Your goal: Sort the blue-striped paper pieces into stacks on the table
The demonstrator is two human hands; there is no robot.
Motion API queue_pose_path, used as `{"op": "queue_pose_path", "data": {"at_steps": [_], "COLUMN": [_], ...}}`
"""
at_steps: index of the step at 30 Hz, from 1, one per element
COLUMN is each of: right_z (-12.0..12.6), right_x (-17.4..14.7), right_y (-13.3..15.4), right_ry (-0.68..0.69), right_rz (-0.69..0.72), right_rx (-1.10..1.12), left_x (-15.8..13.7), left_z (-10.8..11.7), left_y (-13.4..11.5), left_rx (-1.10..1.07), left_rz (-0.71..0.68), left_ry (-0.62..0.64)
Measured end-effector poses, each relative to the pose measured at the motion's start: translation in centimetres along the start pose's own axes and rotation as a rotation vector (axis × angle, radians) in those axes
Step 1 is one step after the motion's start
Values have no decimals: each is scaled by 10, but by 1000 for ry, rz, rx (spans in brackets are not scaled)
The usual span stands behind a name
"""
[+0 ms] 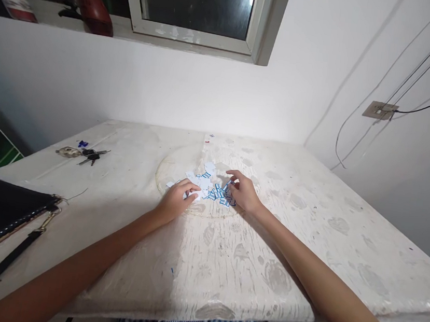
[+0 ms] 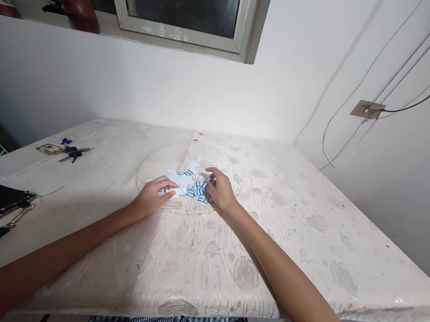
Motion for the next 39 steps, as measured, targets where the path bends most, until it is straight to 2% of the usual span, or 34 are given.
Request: {"op": "queue_pose_path", "data": {"at_steps": [6,12,17,22,25,27,30,32,35,39], "right_z": [-3,-15,-24,-32,-37,-40,-44,-49,-55,-54], "right_x": [0,-4,-11,-18,-20,-22,-24,-27,-30,-31], "right_y": [0,12,31,42,42,41,39,40,44,49], "right_ry": [11,99,181,162,175,207,247,290,343,333], "right_rz": [-124,-198,-172,-181,-237,-289,-332,-354,-359,-335], "right_rx": [318,740,815,862,885,898,935,984,1064,1123], "left_x": [-1,-2,-4,-7,-8,-9,-15,-21,-27,-28], "left_z": [5,6,11,11,11,15,28,30,21,10], "left_y": [1,12,8,1,-6,-12,-31,-44,-54,-59], "left_rx": [-149,-625,-760,-815,-742,-633,-301,-31,250,414], "left_rz": [59,261,317,306,275,195,-80,-265,-407,-462], "left_ry": [-73,-103,-149,-140,-115,-154,-273,-299,-199,-71]}}
Point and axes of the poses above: each hand's wrist, its own x-axis towards the middle knuckle, its own z-axis out of the back of the hand, y = z × x, the point moved 7 cm from there along x, towards the middle knuckle, and after that the axes turned 10 degrees about y, right-handed, at the moved point
